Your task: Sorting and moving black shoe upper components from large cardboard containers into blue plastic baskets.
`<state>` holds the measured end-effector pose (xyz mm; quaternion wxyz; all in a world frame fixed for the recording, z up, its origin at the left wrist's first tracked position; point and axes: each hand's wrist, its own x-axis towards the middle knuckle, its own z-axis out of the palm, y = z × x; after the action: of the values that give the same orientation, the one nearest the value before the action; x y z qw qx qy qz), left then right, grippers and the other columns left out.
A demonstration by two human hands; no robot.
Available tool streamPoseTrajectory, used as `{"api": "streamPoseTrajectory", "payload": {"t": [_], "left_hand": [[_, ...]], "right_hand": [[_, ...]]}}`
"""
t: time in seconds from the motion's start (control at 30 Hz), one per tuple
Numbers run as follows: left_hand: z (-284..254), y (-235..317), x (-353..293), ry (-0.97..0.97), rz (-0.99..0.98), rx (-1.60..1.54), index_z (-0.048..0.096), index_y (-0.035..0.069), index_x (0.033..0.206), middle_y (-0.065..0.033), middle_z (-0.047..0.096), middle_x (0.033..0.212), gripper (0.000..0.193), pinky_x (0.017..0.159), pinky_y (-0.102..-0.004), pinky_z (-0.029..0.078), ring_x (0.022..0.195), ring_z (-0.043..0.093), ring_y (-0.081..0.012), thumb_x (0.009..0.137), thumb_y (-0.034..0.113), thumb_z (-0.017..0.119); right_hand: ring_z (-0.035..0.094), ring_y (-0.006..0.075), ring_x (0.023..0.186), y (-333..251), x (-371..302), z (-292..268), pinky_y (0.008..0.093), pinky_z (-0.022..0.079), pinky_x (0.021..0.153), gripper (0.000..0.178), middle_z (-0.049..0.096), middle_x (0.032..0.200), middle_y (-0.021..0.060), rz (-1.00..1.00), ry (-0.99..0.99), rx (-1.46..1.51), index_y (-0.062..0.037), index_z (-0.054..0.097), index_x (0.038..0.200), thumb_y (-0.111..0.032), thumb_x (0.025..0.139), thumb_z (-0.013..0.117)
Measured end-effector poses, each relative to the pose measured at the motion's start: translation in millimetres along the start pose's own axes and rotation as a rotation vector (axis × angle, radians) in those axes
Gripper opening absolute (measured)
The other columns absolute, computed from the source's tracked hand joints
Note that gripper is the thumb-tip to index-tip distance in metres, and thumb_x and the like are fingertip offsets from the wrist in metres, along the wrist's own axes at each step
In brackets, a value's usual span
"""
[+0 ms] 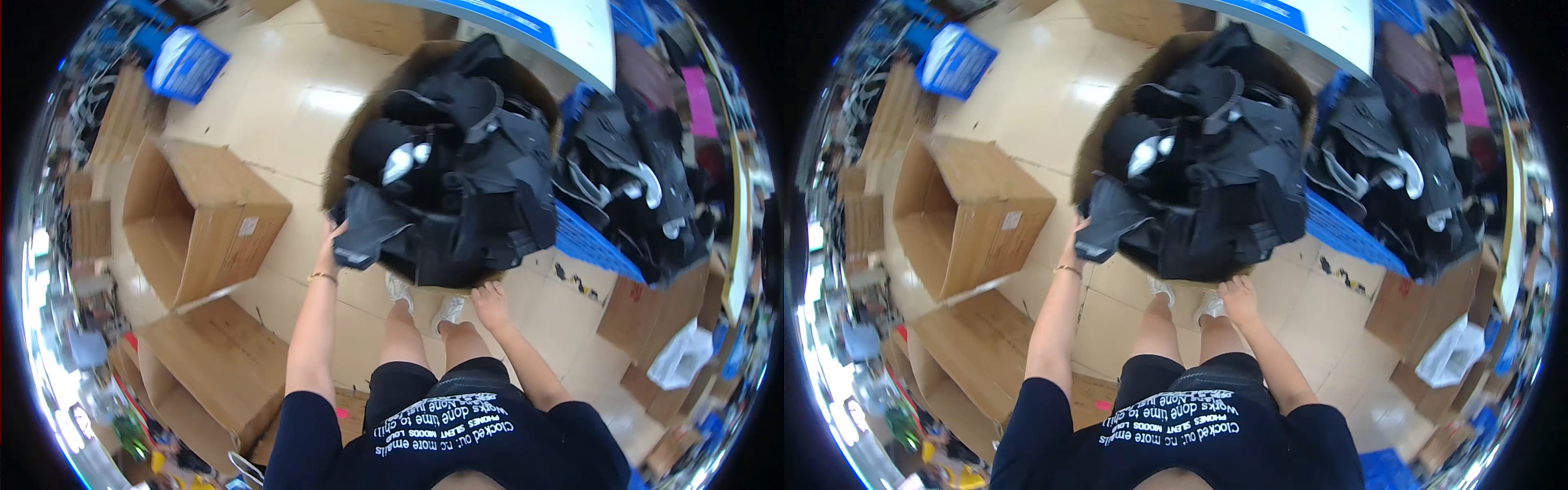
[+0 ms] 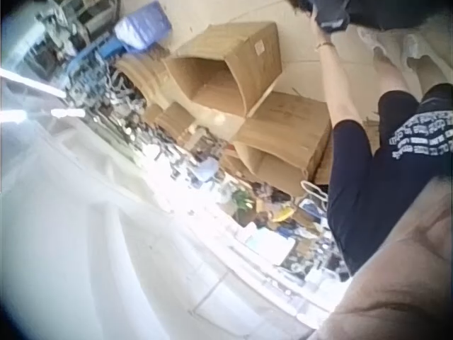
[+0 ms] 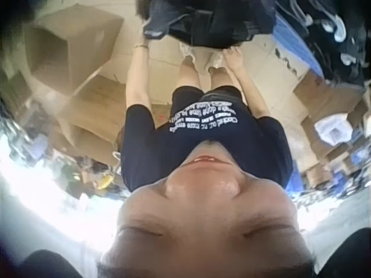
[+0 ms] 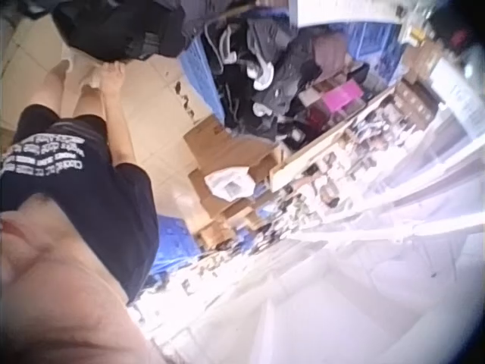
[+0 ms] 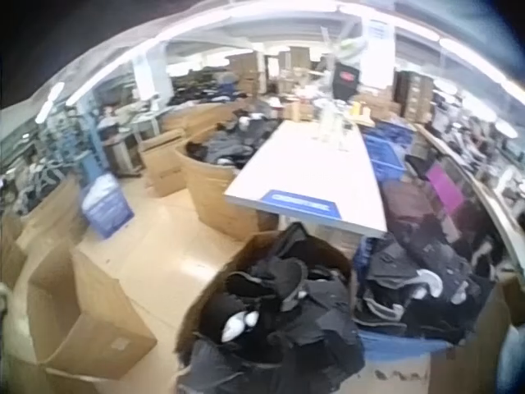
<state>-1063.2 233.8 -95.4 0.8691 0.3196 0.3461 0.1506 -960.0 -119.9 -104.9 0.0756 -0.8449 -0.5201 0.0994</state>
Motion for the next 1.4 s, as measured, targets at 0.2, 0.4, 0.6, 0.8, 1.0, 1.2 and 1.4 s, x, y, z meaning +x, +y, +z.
{"api": "streamPoseTrajectory", "payload": {"t": [0.2, 0.4, 0.6, 0.8, 1.0, 1.2, 1.4], "left_hand": [[-50, 52, -19, 0.276, -0.115, -0.082, 0.012, 0.000, 0.127, -0.0171, 0.031, 0.122, 0.089, 0.091, -0.0388, 0.031, 0.107, 0.039, -0.0270, 0.069, 0.050, 0.059], [-230, 180, -38, 0.828, 0.090, -0.318, -0.003, 0.010, 0.132, -0.0223, 0.017, 0.130, 0.108, 0.095, -0.0432, 0.023, 0.118, 0.026, -0.0333, 0.060, 0.065, 0.056], [-384, 252, -3, 0.936, 0.105, -0.437, 0.004, 0.021, 0.132, -0.0186, 0.010, 0.133, 0.101, 0.098, -0.0418, 0.019, 0.122, 0.018, -0.0321, 0.058, 0.061, 0.060], [-500, 289, -32, 0.903, 0.201, -0.184, 0.046, -0.005, 0.092, -0.0139, 0.050, 0.091, 0.034, 0.077, -0.0359, 0.044, 0.082, 0.049, -0.0237, 0.070, 0.020, 0.055], [-413, 290, 38, 0.894, 0.022, -0.259, 0.050, -0.005, 0.076, -0.0115, 0.050, 0.081, 0.016, 0.080, -0.0308, 0.043, 0.079, 0.049, -0.0210, 0.070, 0.010, 0.049], [-340, 330, 93, 0.820, 0.082, -0.211, 0.051, -0.003, 0.077, -0.0109, 0.050, 0.079, 0.017, 0.074, -0.0281, 0.043, 0.078, 0.049, -0.0203, 0.071, 0.013, 0.051], [-248, 291, 111, 0.769, -0.046, -0.212, 0.052, 0.000, 0.077, -0.0091, 0.052, 0.077, 0.013, 0.072, -0.0268, 0.044, 0.075, 0.049, -0.0186, 0.071, 0.012, 0.052]], "right_hand": [[0.048, 0.0262, 0.089, -25, 19, -15, 0.0368, 0.032, 0.086, 0.022, 0.056, 0.079, 0.0127, -0.023, -0.145, -0.123, -0.0029, 0.053, 0.085, -0.017, 0.068, 0.050], [0.053, 0.0315, 0.087, -84, 69, -83, 0.0393, 0.040, 0.078, 0.042, 0.057, 0.092, 0.0176, 0.095, -0.907, 0.175, -0.0003, 0.051, 0.102, -0.033, 0.075, 0.054], [0.059, 0.0231, 0.069, -204, 215, -163, 0.0298, 0.045, 0.061, 0.025, 0.061, 0.076, 0.0120, 0.322, -0.771, 0.775, -0.0012, 0.059, 0.086, -0.024, 0.079, 0.052], [0.060, 0.0233, 0.071, -285, 309, -179, 0.0289, 0.046, 0.065, 0.024, 0.060, 0.079, 0.0140, 0.370, -0.558, 0.975, -0.0007, 0.056, 0.094, -0.019, 0.078, 0.053], [0.059, 0.0244, 0.074, -287, 304, -167, 0.0300, 0.045, 0.066, 0.028, 0.060, 0.080, 0.0144, 0.504, -0.569, 0.864, -0.0022, 0.055, 0.096, -0.023, 0.078, 0.054], [0.059, 0.0244, 0.074, -285, 316, -181, 0.0298, 0.045, 0.067, 0.027, 0.060, 0.079, 0.0153, 0.461, -0.450, 0.965, -0.0006, 0.055, 0.096, -0.022, 0.079, 0.053], [0.059, 0.0228, 0.074, -249, 282, -196, 0.0292, 0.045, 0.067, 0.025, 0.060, 0.080, 0.0154, 0.490, -0.367, 1.028, 0.0012, 0.055, 0.094, -0.018, 0.078, 0.054]]}}
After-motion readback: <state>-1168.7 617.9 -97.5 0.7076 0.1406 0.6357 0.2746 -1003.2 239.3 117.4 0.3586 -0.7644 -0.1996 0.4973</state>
